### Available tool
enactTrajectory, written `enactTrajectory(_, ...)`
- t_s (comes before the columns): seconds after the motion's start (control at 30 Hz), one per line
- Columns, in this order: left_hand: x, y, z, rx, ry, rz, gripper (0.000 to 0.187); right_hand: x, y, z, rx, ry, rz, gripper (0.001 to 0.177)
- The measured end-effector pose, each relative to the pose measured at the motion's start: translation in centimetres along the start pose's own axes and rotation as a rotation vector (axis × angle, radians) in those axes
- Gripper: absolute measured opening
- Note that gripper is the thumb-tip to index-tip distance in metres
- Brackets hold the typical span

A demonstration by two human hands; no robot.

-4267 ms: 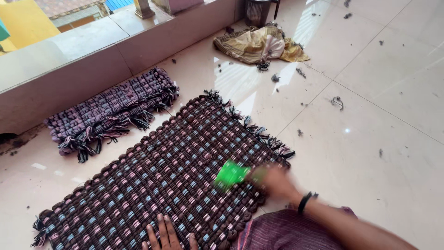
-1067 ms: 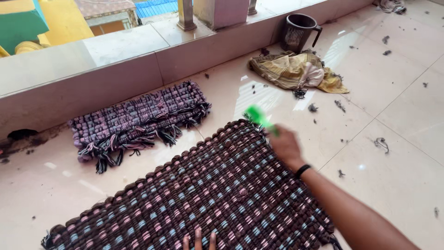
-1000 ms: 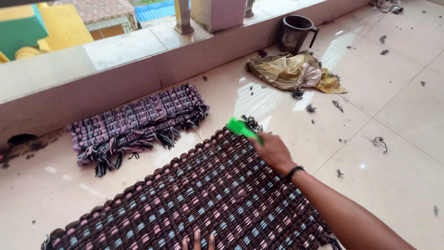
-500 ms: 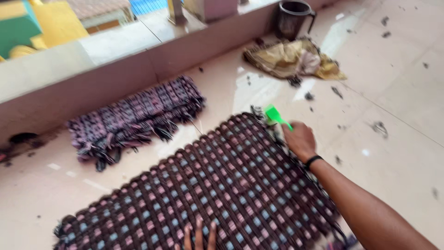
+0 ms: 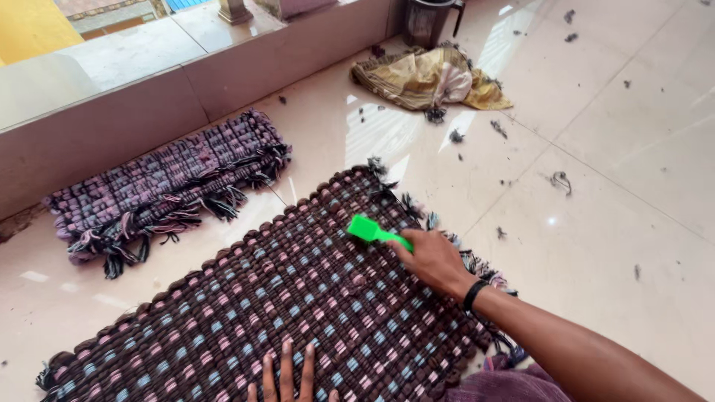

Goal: The person cleans two rugs by hand using a green brush to remove hair and debris while on a tiled floor.

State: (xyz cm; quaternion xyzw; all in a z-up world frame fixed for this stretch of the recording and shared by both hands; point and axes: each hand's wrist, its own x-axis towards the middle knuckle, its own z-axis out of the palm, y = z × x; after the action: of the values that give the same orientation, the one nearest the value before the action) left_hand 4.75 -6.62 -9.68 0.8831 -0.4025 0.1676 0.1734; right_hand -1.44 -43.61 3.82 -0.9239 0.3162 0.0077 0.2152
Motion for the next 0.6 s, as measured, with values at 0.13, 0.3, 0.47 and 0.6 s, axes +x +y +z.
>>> enactTrajectory(0.13, -0.5, 1.1, -1.1, -0.015, -0.042, -0.119, 0.081, 2.9, 4.2, -5.2, 0.134, 0.319, 0.288, 0.043)
enactTrajectory(0.3, 1.2, 1.3, -2.8, 0.116, -0.293, -0.106, 0.081, -0.8, 3.7, -2.8, 0.069, 0.447, -0.02, 0.042)
enactTrajectory(0.47, 0.7, 1.9, -3.4, -0.035, -0.009, -0.125, 0.08, -1.5, 5.8, -6.2, 0.009, 0.218, 0.379, 0.052)
enactTrajectory(0.6, 0.3, 1.7, -3.0, -0.029, -0.017, -0.127, 0.078, -3.3, 5.3, -5.4, -0.009, 0.133, 0.261, 0.057)
